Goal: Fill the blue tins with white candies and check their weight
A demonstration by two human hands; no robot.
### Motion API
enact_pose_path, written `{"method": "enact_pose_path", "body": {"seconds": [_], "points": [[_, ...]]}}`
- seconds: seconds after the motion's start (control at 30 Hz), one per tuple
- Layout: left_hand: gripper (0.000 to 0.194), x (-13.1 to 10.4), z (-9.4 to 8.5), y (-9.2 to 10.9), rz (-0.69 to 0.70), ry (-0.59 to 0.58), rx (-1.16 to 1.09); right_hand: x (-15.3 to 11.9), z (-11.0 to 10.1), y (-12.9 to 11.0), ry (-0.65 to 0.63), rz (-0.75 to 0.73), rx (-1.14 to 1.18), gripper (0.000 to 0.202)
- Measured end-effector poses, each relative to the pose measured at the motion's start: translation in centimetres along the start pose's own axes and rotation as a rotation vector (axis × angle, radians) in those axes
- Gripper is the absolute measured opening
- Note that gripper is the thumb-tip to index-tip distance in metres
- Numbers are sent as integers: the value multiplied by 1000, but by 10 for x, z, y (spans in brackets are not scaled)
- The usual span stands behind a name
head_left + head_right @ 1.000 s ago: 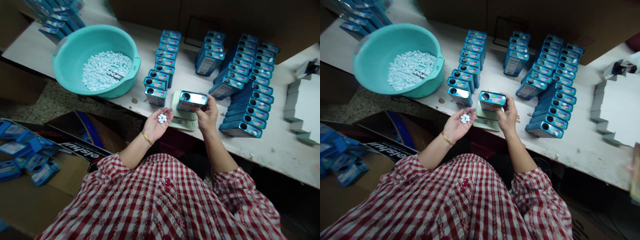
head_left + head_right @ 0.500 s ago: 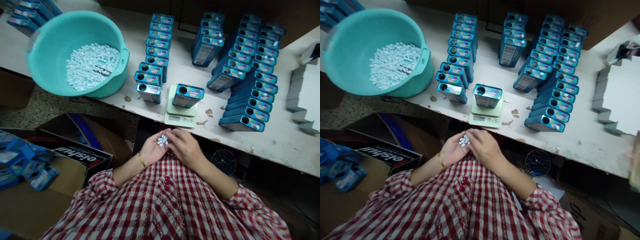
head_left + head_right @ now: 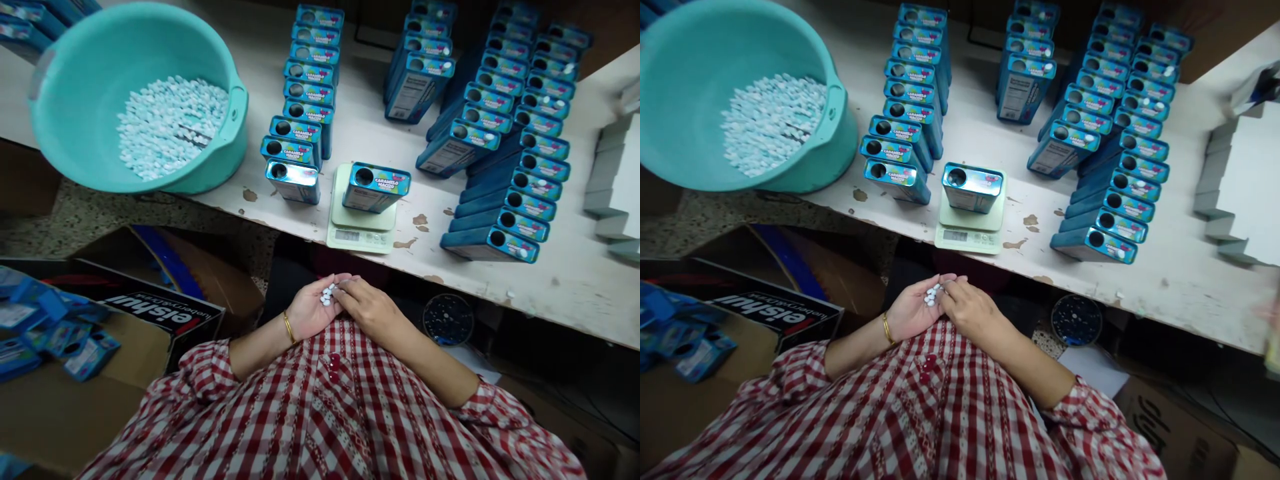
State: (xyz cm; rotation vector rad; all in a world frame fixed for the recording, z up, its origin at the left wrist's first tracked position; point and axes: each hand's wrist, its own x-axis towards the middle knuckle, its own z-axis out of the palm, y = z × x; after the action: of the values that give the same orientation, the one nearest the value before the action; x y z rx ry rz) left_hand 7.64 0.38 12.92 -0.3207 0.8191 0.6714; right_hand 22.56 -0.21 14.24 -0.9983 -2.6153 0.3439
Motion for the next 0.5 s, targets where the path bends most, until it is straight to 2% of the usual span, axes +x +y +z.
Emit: {"method": "enact_pose_path", "body": {"seconds": [0.1, 0.17, 0.27, 0.37, 0.43, 0.5], "points": [[35, -1, 1, 0, 2, 3, -15, -1, 1, 2, -4, 9, 64, 24], [34, -1, 2, 1, 24, -4, -23, 1, -5, 7, 39, 21, 142, 22], [31, -3, 6, 5, 45, -45, -26, 13, -30, 21, 173, 39, 186, 20], [28, -6, 11, 8, 45, -78, -12, 42, -67, 39, 318, 97, 77, 20], [26, -8, 13, 9, 52, -78, -1, 65, -85, 53, 346, 127, -2, 19], [25, -10, 14, 10, 66, -71, 4, 87, -94, 68, 322, 124, -57, 20]]}}
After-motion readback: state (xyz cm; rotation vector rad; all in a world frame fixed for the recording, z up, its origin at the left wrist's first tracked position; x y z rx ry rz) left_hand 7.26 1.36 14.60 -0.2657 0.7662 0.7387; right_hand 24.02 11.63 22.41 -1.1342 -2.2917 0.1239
